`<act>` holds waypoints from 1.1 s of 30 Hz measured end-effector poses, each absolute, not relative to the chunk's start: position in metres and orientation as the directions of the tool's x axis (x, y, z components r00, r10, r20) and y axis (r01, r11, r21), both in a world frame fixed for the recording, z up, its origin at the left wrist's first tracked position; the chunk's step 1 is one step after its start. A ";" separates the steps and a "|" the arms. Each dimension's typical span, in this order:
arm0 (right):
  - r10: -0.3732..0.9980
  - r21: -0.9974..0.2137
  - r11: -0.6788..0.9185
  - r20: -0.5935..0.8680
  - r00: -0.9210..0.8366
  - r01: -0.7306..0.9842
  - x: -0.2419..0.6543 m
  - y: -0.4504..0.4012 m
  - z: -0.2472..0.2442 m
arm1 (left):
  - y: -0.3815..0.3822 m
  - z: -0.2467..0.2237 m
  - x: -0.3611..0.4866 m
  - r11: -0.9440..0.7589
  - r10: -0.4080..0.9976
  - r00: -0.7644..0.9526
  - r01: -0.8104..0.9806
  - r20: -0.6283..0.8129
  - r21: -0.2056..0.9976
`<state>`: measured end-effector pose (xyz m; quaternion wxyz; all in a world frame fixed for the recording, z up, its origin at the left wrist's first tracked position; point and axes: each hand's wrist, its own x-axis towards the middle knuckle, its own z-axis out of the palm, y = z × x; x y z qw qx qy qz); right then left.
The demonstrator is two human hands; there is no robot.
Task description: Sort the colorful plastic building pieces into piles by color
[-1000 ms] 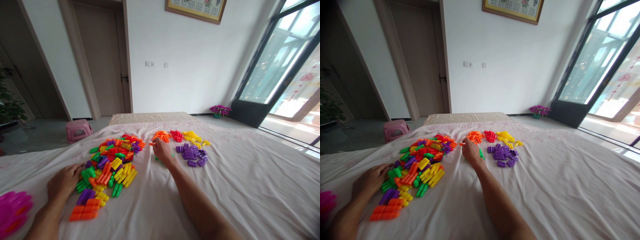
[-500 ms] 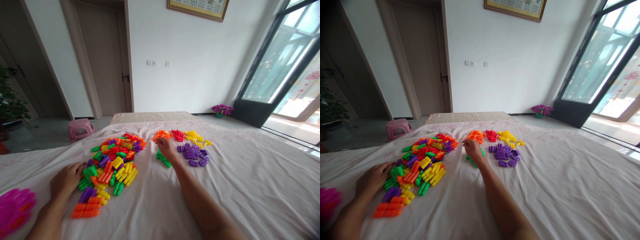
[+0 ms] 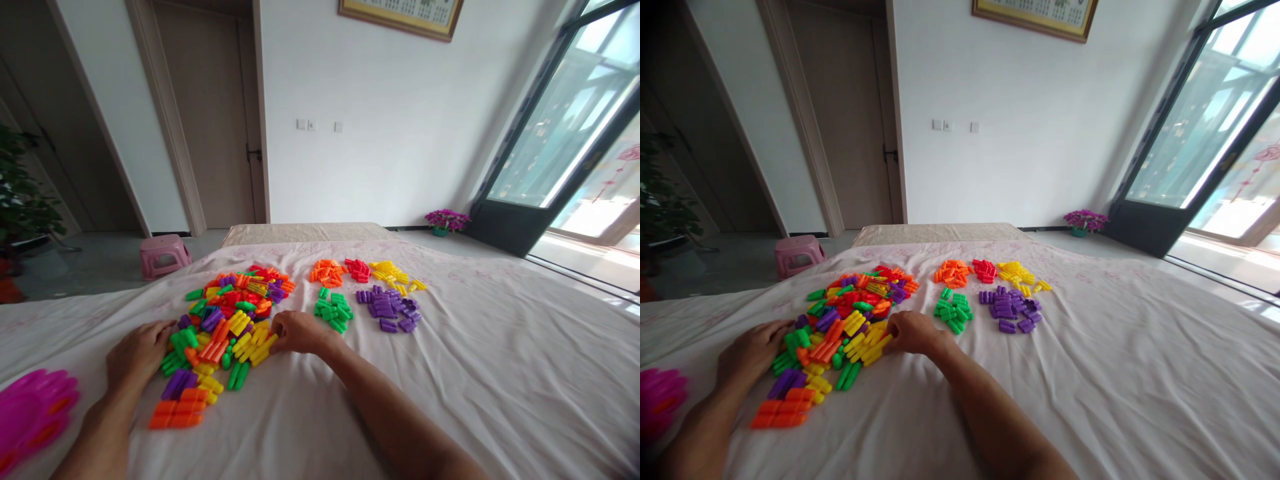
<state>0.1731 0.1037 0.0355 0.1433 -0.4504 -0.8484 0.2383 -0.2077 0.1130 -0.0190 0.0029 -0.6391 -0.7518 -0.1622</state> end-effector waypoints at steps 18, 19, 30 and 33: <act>0.904 -0.989 0.145 0.117 -0.412 0.036 0.178 0.110 0.041 | 0.084 0.059 -0.067 -0.547 0.803 0.362 0.762 0.473 0.347; 0.905 -0.990 0.142 0.120 -0.409 0.022 0.177 0.109 0.042 | 0.082 0.059 -0.060 -0.539 0.813 0.367 0.768 0.453 0.346; 0.970 -0.962 0.238 0.229 -0.081 0.134 0.239 0.143 0.048 | 0.096 0.042 -0.077 -0.502 0.834 0.291 0.752 0.469 0.427; 0.948 -0.949 0.266 0.289 0.130 0.169 0.280 0.152 0.055 | 0.099 0.053 -0.092 -0.470 0.827 0.208 0.765 0.522 0.440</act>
